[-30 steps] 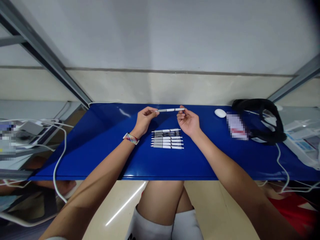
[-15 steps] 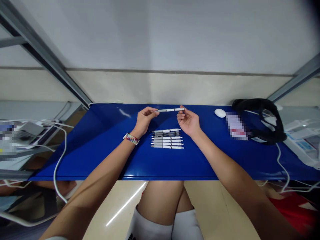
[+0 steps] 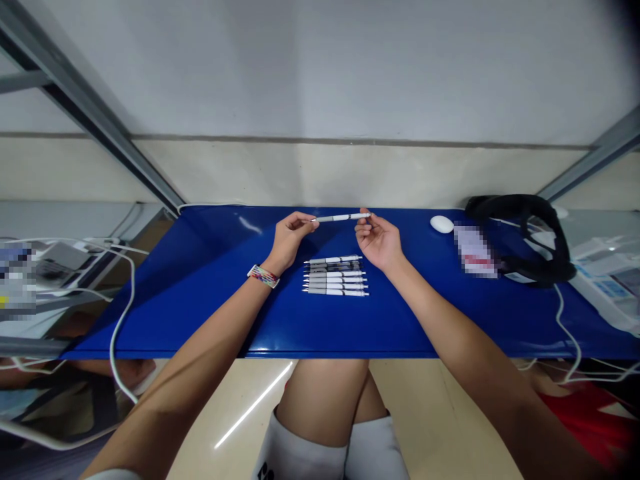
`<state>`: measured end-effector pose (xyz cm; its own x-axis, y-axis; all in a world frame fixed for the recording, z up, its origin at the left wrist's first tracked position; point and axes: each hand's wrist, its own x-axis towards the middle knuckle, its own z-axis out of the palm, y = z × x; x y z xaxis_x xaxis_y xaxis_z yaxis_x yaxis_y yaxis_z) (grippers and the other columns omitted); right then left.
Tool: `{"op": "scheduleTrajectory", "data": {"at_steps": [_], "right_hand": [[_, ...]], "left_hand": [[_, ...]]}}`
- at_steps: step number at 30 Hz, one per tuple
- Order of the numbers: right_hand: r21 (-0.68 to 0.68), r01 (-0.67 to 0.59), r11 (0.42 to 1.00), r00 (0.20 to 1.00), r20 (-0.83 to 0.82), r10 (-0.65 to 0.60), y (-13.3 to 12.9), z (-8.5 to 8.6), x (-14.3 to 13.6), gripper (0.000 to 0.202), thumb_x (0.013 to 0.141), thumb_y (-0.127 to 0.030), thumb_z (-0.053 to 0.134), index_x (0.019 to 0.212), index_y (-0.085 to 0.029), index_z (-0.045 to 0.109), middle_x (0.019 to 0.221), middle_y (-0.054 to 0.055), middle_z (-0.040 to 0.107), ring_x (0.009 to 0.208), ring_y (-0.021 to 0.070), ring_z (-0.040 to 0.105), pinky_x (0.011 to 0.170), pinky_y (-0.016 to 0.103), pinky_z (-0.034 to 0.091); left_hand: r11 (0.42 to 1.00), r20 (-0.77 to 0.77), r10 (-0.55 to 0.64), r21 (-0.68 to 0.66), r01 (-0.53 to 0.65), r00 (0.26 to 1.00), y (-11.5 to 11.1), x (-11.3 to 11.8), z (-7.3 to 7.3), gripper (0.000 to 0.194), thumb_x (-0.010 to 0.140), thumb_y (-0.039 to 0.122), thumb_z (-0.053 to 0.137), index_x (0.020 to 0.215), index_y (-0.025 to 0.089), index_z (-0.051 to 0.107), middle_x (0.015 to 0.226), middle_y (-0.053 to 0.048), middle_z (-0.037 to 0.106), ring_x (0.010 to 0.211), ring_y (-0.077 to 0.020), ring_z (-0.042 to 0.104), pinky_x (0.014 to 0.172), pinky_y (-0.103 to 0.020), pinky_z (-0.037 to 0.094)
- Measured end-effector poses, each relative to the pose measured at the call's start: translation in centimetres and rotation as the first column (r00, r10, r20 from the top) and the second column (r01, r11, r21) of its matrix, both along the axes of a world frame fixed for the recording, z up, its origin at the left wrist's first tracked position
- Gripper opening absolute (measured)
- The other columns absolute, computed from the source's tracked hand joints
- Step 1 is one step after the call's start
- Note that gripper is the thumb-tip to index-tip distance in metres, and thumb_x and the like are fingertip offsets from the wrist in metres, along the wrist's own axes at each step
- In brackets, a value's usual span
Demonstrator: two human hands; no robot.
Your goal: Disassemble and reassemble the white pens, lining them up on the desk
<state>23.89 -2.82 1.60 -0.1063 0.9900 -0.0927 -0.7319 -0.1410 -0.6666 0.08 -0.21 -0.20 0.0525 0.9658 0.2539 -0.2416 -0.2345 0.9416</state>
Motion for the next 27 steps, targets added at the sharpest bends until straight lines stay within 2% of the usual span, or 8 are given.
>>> {"op": "scheduleTrajectory", "data": {"at_steps": [7, 10, 13, 16, 19, 21, 24, 27], "right_hand": [[0.062, 0.029, 0.998, 0.995, 0.096, -0.035, 0.0, -0.2, 0.0, 0.023, 0.089, -0.039, 0.070, 0.104, -0.021, 0.075, 0.081, 0.003, 0.066, 0.067, 0.0143, 0.056, 0.063, 0.029, 0.055], [0.110, 0.033, 0.993, 0.964, 0.258, -0.060, -0.1, -0.1, -0.1, 0.035, 0.087, -0.050, 0.073, 0.107, -0.022, 0.078, 0.086, 0.005, 0.071, 0.069, 0.0157, 0.060, 0.065, 0.032, 0.056], [0.237, 0.039, 0.971, 0.839, 0.520, -0.161, -0.2, -0.2, -0.1, 0.034, 0.078, -0.046, 0.084, 0.103, -0.022, 0.080, 0.087, 0.005, 0.075, 0.072, 0.0181, 0.066, 0.068, 0.035, 0.058], [0.354, -0.053, 0.934, 0.681, 0.697, -0.225, -0.3, -0.2, 0.2, 0.029, 0.079, -0.043, 0.084, 0.099, -0.022, 0.080, 0.086, 0.007, 0.078, 0.072, 0.0205, 0.070, 0.070, 0.038, 0.058], [0.381, -0.214, 0.900, 0.535, 0.816, -0.218, -0.5, 0.1, 1.0, 0.019, 0.082, -0.035, 0.080, 0.096, -0.022, 0.079, 0.085, 0.006, 0.079, 0.076, 0.0217, 0.072, 0.073, 0.038, 0.057], [0.369, -0.299, 0.880, 0.427, 0.877, -0.222, -0.8, 0.5, 1.6, 0.013, 0.081, -0.031, 0.079, 0.091, -0.022, 0.078, 0.084, 0.005, 0.078, 0.079, 0.0222, 0.072, 0.074, 0.037, 0.055], [0.351, -0.393, 0.850, 0.310, 0.921, -0.237, -1.1, 0.9, 2.2, 0.008, 0.083, -0.027, 0.075, 0.088, -0.022, 0.078, 0.084, 0.004, 0.077, 0.081, 0.0216, 0.069, 0.073, 0.035, 0.052], [0.350, -0.445, 0.825, 0.239, 0.934, -0.267, -1.2, 0.8, 2.4, 0.009, 0.083, -0.024, 0.070, 0.088, -0.022, 0.078, 0.084, 0.003, 0.075, 0.077, 0.0200, 0.065, 0.071, 0.034, 0.048]], "left_hand": [[1.000, -0.030, -0.002, 0.006, 0.002, 1.000, -0.2, 0.1, 0.1, 0.022, 0.076, 0.030, 0.090, 0.090, 0.020, 0.076, 0.081, -0.002, 0.074, 0.078, -0.0145, 0.068, 0.080, -0.030, 0.055], [1.000, -0.034, -0.007, 0.020, 0.008, 0.999, -0.2, 0.0, 0.4, 0.021, 0.078, 0.030, 0.086, 0.091, 0.020, 0.072, 0.081, -0.002, 0.073, 0.080, -0.0152, 0.069, 0.078, -0.029, 0.054], [0.998, -0.069, -0.038, 0.049, 0.041, 0.997, -0.4, -0.2, 0.8, 0.020, 0.082, 0.030, 0.081, 0.092, 0.021, 0.066, 0.080, -0.002, 0.073, 0.079, -0.0155, 0.069, 0.076, -0.029, 0.053], [0.989, -0.271, -0.080, 0.103, 0.111, 0.959, -1.0, -0.3, 1.2, 0.017, 0.085, 0.032, 0.078, 0.092, 0.020, 0.068, 0.082, -0.002, 0.074, 0.077, -0.0158, 0.068, 0.076, -0.030, 0.051], [0.976, -0.542, -0.078, 0.131, 0.176, 0.837, -1.7, -0.4, 1.7, 0.016, 0.089, 0.034, 0.074, 0.092, 0.019, 0.076, 0.086, -0.004, 0.076, 0.079, -0.0176, 0.067, 0.077, -0.032, 0.049], [0.969, -0.649, -0.071, 0.135, 0.207, 0.757, -2.1, -0.4, 1.8, 0.018, 0.092, 0.035, 0.071, 0.091, 0.020, 0.079, 0.090, -0.005, 0.079, 0.082, -0.0195, 0.069, 0.079, -0.034, 0.050], [0.952, -0.738, -0.051, 0.168, 0.257, 0.673, -2.3, -0.4, 1.9, 0.015, 0.092, 0.031, 0.070, 0.091, 0.021, 0.081, 0.095, -0.005, 0.081, 0.089, -0.0217, 0.071, 0.086, -0.036, 0.050], [0.930, -0.779, -0.033, 0.205, 0.305, 0.626, -2.2, -0.6, 1.6, 0.013, 0.090, 0.028, 0.069, 0.088, 0.023, 0.081, 0.093, -0.004, 0.081, 0.092, -0.0228, 0.070, 0.087, -0.037, 0.050]]}}
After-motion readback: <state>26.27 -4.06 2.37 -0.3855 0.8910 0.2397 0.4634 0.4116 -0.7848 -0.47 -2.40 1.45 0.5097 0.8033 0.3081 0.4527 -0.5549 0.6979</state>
